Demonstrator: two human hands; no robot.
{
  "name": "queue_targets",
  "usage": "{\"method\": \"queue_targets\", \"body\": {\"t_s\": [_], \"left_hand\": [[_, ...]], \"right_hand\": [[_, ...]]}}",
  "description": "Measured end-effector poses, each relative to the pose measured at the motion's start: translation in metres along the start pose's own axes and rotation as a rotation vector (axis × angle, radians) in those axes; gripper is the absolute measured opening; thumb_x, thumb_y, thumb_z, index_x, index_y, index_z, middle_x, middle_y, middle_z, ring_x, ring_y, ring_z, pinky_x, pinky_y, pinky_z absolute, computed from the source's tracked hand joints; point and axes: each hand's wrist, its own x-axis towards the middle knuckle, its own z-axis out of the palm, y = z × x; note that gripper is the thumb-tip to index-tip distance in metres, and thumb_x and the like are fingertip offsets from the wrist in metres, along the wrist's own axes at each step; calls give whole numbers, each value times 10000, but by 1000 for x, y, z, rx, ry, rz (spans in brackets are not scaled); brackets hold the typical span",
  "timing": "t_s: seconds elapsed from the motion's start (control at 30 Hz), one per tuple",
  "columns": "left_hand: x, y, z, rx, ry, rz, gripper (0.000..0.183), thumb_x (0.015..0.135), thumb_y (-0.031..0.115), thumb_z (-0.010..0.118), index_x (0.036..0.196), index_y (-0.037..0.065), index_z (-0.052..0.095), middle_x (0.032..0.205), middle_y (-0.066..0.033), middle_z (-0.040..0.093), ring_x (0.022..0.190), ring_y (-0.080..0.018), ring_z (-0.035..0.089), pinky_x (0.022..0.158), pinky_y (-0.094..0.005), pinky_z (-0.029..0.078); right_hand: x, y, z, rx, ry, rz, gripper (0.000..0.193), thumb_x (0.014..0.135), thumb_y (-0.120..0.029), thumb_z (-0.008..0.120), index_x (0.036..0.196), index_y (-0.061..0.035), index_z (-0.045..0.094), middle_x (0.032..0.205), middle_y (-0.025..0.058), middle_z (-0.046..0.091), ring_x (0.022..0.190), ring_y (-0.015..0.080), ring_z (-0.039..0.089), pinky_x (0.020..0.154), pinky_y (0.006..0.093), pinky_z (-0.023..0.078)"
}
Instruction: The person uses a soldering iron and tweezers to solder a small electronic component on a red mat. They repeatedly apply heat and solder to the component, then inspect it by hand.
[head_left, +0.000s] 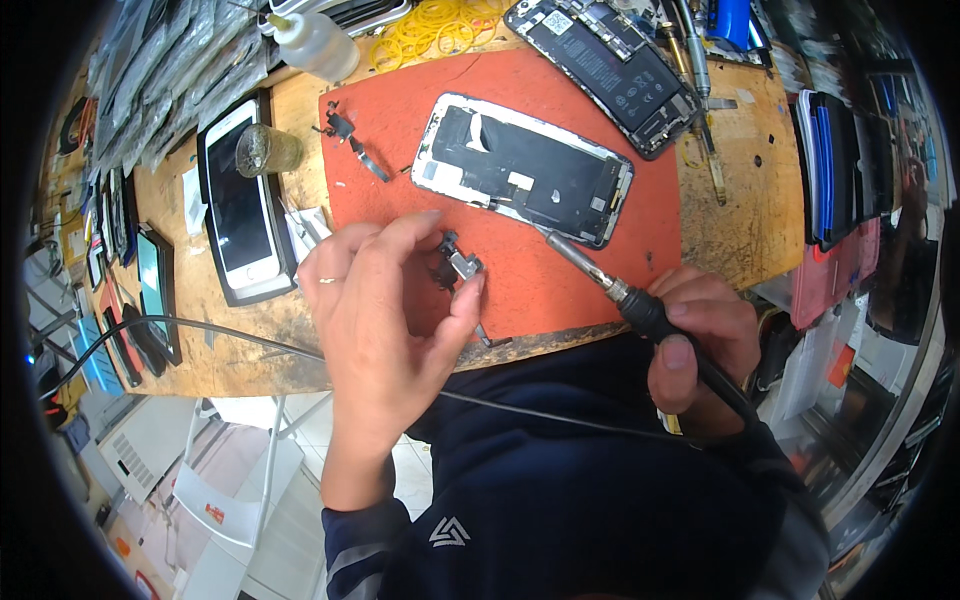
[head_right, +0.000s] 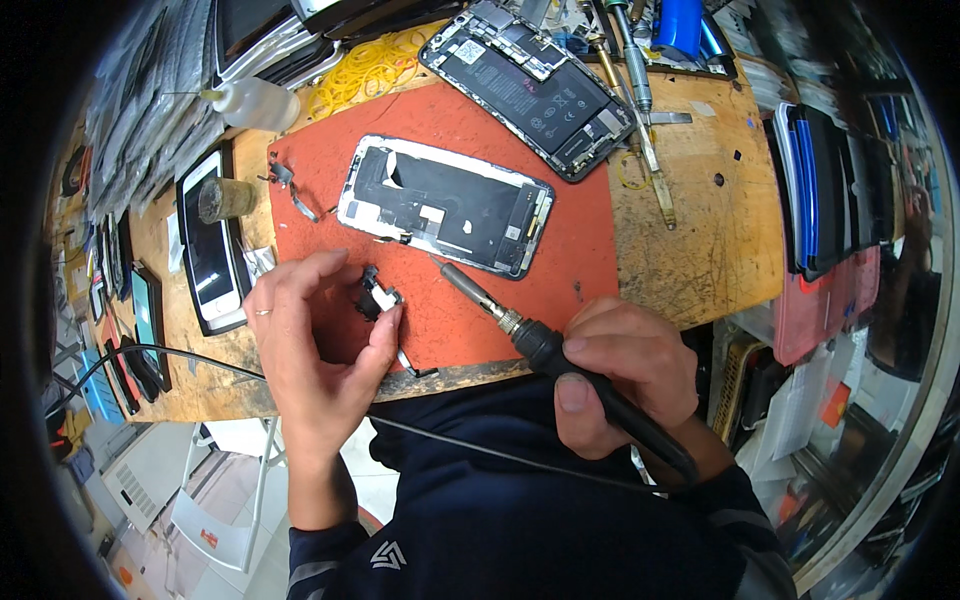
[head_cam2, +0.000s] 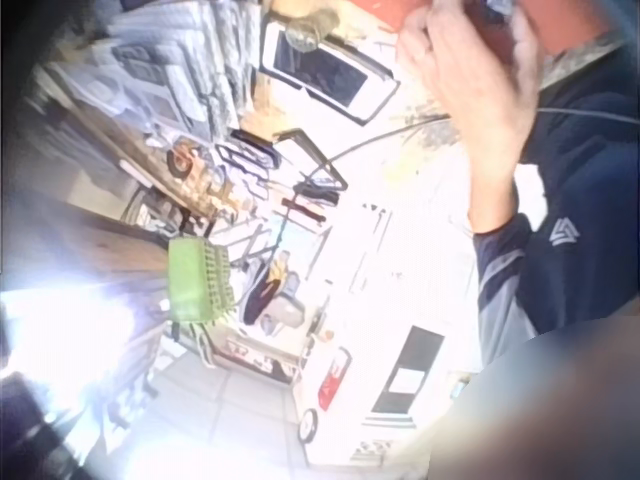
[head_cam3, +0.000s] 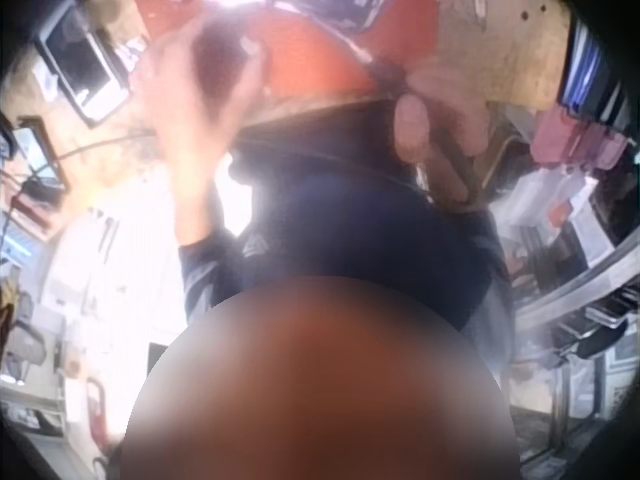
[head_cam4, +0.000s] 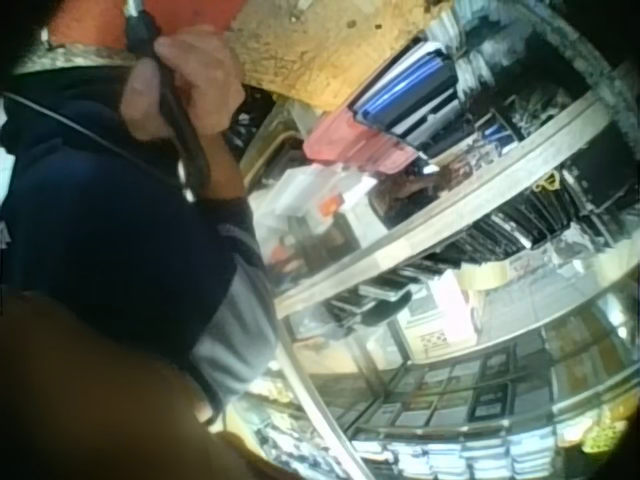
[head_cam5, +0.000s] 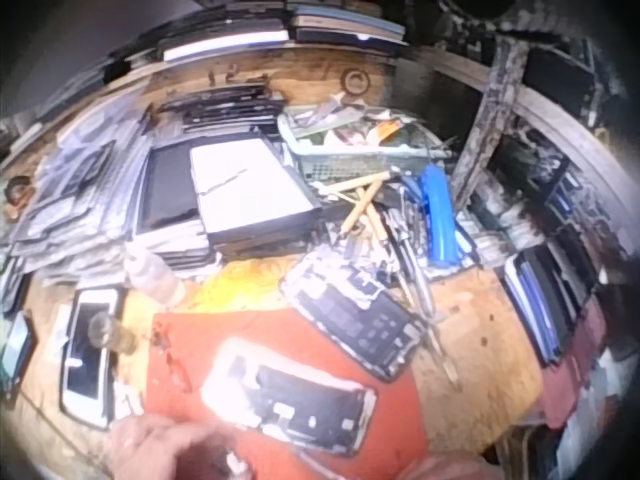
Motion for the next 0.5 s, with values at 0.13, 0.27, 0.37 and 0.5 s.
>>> {"method": "queue_targets", "body": {"t_s": [0.13, 0.27, 0.37, 0.5], "left_hand": [[-7, -1, 6, 29, 83, -18, 487, 784, 114, 857, 1227, 57, 663, 1027, -64, 719, 1032, -277, 628, 977, -399, 393], [-14, -5, 4, 37, 149, -45, 353, 808, 125, 839, 1128, 64, 703, 994, -75, 691, 978, -282, 611, 926, -396, 391], [-19, -1, 4, 88, 157, -91, 266, 819, 159, 836, 1052, 85, 731, 993, -75, 641, 985, -281, 570, 927, -405, 365], [-20, 8, 13, 82, 159, -207, 322, 803, 218, 858, 1070, 105, 718, 1074, -77, 598, 1091, -274, 530, 984, -429, 318]], "right_hand": [[6, -4, 2, 39, -32, 37, 253, 836, -19, 695, 1054, 81, 611, 769, 161, 641, 573, 204, 611, 521, 326, 512], [14, -8, 9, 83, -48, 120, 210, 829, -1, 710, 1011, 79, 640, 742, 155, 660, 565, 198, 621, 513, 314, 500], [22, -6, 15, 62, -102, 121, 189, 829, 4, 725, 989, 71, 651, 714, 135, 665, 542, 188, 623, 500, 298, 486], [28, -5, 21, 41, -119, 111, 188, 829, 0, 738, 986, 61, 655, 679, 118, 663, 521, 181, 625, 488, 284, 478]]}}
